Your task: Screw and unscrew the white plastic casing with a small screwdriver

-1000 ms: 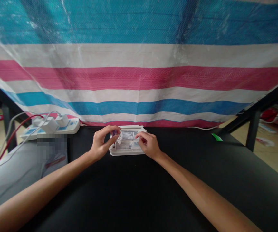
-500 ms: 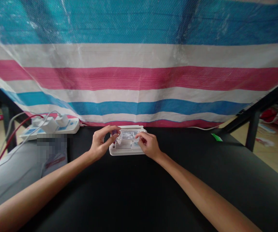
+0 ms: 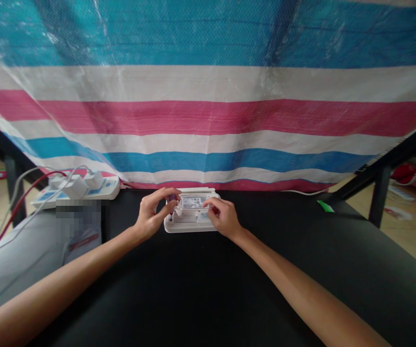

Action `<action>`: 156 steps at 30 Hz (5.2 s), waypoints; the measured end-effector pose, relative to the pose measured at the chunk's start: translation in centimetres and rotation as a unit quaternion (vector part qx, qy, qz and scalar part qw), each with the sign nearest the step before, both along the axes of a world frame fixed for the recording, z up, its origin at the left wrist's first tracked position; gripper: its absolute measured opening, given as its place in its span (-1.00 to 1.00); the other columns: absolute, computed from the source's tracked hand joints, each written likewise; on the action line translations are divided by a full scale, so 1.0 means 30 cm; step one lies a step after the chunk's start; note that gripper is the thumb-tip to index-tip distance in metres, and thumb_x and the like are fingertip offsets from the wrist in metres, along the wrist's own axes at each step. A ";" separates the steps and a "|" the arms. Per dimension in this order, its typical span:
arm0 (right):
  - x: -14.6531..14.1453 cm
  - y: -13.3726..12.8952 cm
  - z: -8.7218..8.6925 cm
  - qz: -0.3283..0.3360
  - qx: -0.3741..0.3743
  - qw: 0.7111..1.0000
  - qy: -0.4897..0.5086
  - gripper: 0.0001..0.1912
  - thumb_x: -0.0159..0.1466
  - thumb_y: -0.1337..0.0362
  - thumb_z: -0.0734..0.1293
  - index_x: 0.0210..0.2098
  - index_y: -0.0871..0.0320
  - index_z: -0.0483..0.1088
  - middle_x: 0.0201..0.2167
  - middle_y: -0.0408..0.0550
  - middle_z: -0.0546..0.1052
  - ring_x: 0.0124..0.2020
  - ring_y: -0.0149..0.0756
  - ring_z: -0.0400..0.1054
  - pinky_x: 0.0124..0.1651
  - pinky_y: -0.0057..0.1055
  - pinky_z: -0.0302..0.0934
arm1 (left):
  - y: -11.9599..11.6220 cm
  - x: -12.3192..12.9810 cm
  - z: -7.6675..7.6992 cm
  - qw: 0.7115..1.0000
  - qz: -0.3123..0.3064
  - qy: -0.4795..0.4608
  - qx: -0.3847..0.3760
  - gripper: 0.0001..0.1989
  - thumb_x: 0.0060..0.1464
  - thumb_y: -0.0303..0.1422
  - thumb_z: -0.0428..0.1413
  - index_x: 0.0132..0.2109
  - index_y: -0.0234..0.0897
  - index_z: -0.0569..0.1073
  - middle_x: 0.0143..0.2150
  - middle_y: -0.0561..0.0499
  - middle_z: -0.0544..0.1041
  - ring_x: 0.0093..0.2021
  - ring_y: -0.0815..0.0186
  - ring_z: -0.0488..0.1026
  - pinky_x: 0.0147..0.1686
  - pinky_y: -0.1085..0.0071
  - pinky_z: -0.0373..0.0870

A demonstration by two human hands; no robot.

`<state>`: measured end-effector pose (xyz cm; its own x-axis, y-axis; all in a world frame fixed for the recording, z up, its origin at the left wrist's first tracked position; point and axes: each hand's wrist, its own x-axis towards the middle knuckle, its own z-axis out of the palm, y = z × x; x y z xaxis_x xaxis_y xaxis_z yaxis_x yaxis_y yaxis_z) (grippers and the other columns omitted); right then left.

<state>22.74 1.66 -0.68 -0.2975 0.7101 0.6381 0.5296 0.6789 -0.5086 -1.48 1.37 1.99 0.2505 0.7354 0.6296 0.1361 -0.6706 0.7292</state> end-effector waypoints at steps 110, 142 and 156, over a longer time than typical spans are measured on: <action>-0.001 0.001 0.002 -0.008 -0.001 1.000 -0.010 -0.83 0.14 0.41 0.19 -0.38 0.14 0.41 -0.56 -0.18 0.42 -0.59 -0.39 0.20 -0.41 -0.42 0.11 | -0.004 0.019 0.058 0.992 0.109 0.010 0.070 -0.88 0.15 -0.36 0.21 -0.17 -0.19 0.63 -0.34 0.03 0.58 -0.34 0.34 0.48 -0.31 0.41 0.41; 0.000 -0.002 0.001 -0.012 -0.011 1.000 -0.014 -0.83 0.14 0.39 0.20 -0.37 0.13 0.42 -0.55 -0.17 0.43 -0.58 -0.37 0.22 -0.39 -0.42 0.14 | -0.002 0.011 0.039 0.998 0.057 0.001 0.037 -0.81 0.25 -0.31 0.10 -0.12 -0.23 0.60 -0.23 -0.02 0.57 -0.24 0.30 0.49 -0.23 0.39 0.42; -0.002 0.001 0.000 -0.006 0.025 0.999 -0.019 -0.83 0.15 0.41 0.19 -0.37 0.15 0.41 -0.56 -0.17 0.41 -0.58 -0.38 0.22 -0.42 -0.44 0.10 | 0.008 0.005 0.033 0.998 0.049 -0.031 0.016 -0.81 0.24 -0.32 0.10 -0.17 -0.27 0.60 -0.33 -0.01 0.59 -0.35 0.33 0.51 -0.36 0.43 0.43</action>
<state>22.69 1.68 -0.66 -0.3130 0.6812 0.6618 0.5561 0.6964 -0.4537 -1.31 1.61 2.98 0.1379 0.7333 0.6658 0.1566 -0.6799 0.7164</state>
